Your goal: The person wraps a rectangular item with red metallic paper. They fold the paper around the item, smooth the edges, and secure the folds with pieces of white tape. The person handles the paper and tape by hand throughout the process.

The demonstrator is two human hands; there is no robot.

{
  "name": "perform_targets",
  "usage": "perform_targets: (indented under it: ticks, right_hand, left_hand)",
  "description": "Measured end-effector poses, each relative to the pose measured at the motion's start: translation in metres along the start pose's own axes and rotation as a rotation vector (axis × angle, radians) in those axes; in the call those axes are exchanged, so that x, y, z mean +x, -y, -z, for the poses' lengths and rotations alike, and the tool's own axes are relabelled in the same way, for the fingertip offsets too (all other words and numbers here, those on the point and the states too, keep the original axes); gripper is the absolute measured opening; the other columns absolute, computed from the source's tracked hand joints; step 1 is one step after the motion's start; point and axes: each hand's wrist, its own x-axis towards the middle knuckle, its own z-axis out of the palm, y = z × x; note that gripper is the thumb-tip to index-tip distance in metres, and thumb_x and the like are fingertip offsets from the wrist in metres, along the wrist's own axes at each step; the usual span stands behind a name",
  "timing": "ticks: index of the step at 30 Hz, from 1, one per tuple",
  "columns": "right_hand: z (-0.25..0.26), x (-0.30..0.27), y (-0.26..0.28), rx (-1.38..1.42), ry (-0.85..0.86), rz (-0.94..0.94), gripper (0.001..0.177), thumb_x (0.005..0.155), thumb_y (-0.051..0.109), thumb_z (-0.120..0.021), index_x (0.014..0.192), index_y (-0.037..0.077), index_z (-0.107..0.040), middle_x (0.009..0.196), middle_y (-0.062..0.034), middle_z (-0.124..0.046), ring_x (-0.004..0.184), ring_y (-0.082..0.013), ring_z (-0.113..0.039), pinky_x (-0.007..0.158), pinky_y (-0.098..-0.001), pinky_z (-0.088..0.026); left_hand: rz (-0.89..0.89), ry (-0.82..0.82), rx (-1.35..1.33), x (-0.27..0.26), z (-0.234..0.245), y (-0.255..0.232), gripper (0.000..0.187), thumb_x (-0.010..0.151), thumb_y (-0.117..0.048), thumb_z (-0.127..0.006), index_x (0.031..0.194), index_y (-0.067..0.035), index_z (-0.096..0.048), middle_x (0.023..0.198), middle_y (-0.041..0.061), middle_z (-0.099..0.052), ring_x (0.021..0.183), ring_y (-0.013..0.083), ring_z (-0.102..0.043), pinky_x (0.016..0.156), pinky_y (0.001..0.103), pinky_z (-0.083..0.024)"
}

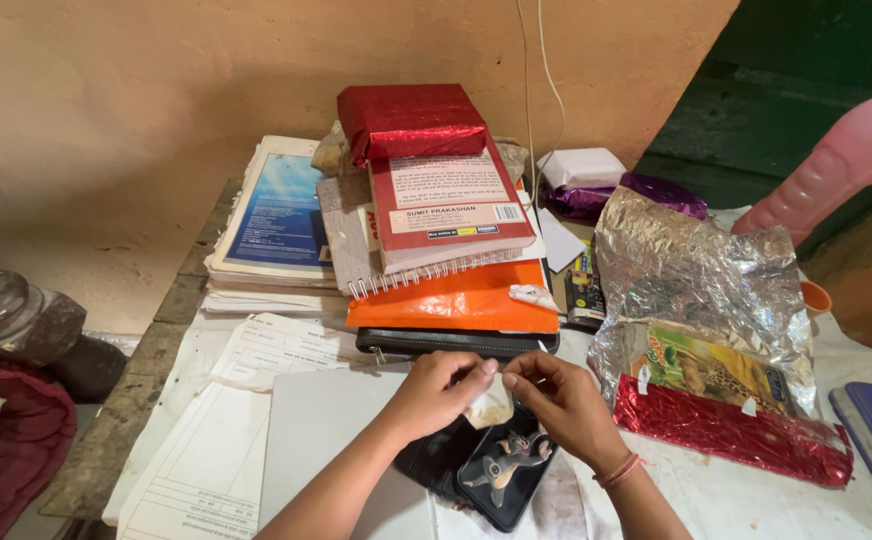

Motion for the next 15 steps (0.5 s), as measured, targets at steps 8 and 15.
perform_targets:
  ticks: [8, 15]
  right_hand:
    - [-0.006, -0.007, 0.004, 0.004, 0.019, 0.048, 0.018, 0.095, 0.018, -0.067, 0.1, 0.001, -0.07, 0.079, 0.0025, -0.065, 0.067, -0.0028, -0.051, 0.057, -0.0214, -0.045]
    - [-0.019, -0.014, 0.005, -0.08, -0.071, 0.083, 0.017, 0.099, 0.018, -0.061, 0.1, 0.002, -0.063, 0.07, -0.0042, -0.055, 0.062, -0.0101, -0.047, 0.055, -0.0275, -0.043]
  left_hand:
    - [-0.055, -0.051, 0.008, -0.004, -0.004, 0.003, 0.028, 0.092, -0.03, -0.069, 0.096, -0.004, -0.078, 0.071, 0.005, -0.074, 0.054, 0.0094, -0.063, 0.051, 0.028, -0.049]
    - [0.072, -0.045, -0.113, -0.002, -0.012, 0.005, 0.025, 0.092, -0.024, -0.069, 0.093, 0.0, -0.077, 0.063, 0.006, -0.068, 0.054, 0.0098, -0.061, 0.053, 0.028, -0.049]
